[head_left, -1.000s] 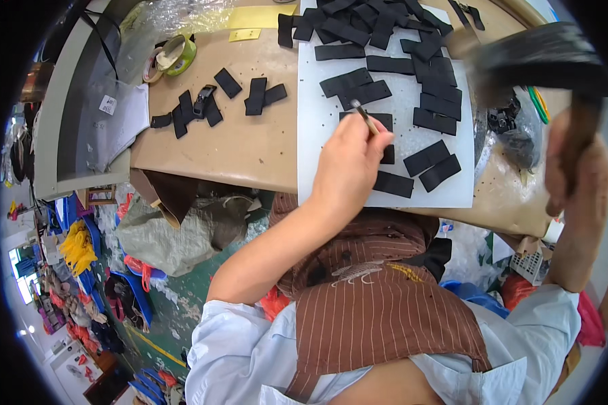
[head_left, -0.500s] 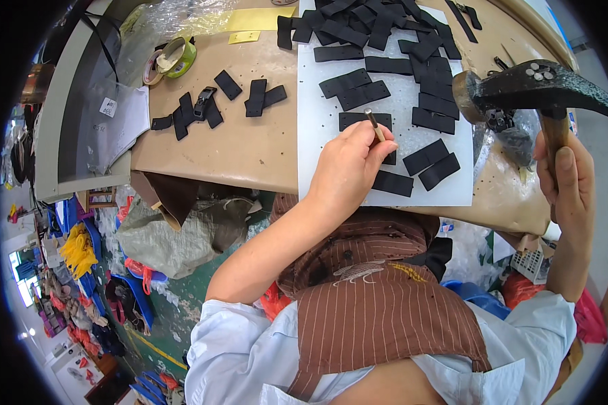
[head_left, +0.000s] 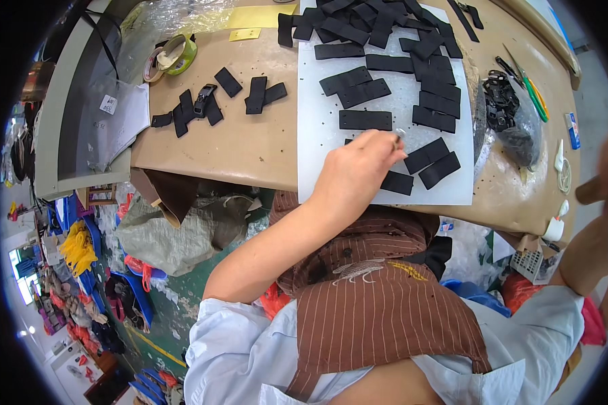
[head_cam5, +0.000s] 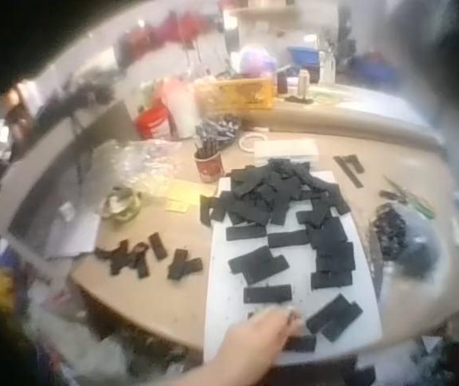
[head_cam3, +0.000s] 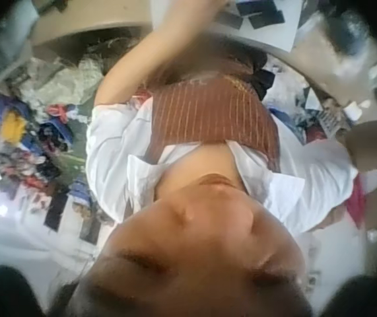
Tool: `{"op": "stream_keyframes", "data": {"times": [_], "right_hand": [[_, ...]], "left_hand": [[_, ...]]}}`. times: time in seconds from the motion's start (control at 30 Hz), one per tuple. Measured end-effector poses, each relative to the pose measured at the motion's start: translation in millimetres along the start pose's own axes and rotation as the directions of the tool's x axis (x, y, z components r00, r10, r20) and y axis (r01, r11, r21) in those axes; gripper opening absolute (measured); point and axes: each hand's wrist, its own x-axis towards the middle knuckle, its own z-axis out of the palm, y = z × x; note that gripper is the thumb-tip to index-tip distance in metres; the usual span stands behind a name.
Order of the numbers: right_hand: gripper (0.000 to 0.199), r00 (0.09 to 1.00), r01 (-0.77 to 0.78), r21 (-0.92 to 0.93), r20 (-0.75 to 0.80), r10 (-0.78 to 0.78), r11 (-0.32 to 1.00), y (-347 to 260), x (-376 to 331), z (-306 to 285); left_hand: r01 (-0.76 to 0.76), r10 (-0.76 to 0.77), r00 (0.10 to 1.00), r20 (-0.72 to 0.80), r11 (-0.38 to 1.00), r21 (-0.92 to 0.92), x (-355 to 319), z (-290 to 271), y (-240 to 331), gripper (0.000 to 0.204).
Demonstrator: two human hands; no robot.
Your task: The person assembles black rectangular buckle components on a white work surface. They position a metal pin on a buckle piece and use a hammer to drive the pin through the material, securing the parts together. The person repeats this process for multiple buckle units, organizing the finished pieces on the table.
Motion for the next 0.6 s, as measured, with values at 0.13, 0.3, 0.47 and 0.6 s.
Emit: {"op": "stream_keyframes", "data": {"times": [0.13,0.3,0.47,0.6], "right_hand": [[0.031,0.774,0.534,-0.388,0.582,-0.25,0.751,-4.7,24.4,89.1],[0.043,0.978,-0.082,-0.025,0.188,0.086,0.996,-12.8,-4.8,52.6],[0.049,0.95,-0.062,-0.266,0.281,0.139,0.962,13.4,-20.1,59.8],[0.046,0.934,-0.04,-0.249,0.334,0.124,0.968,18.2,-18.4,75.8]], "left_hand": [[0.02,-0.009,0.999,-0.051,0.973,0.232,-16.2,1.0,-4.9,0.015],[0.41,-0.513,0.859,0.007,0.678,-0.61,12.3,-21.7,10.5,0.012],[0.447,-0.466,0.88,0.093,0.746,-0.493,-14.1,-55.6,25.3,0.01],[0.478,-0.452,0.878,0.155,0.832,-0.282,-30.2,-44.1,20.8,0.01]]}}
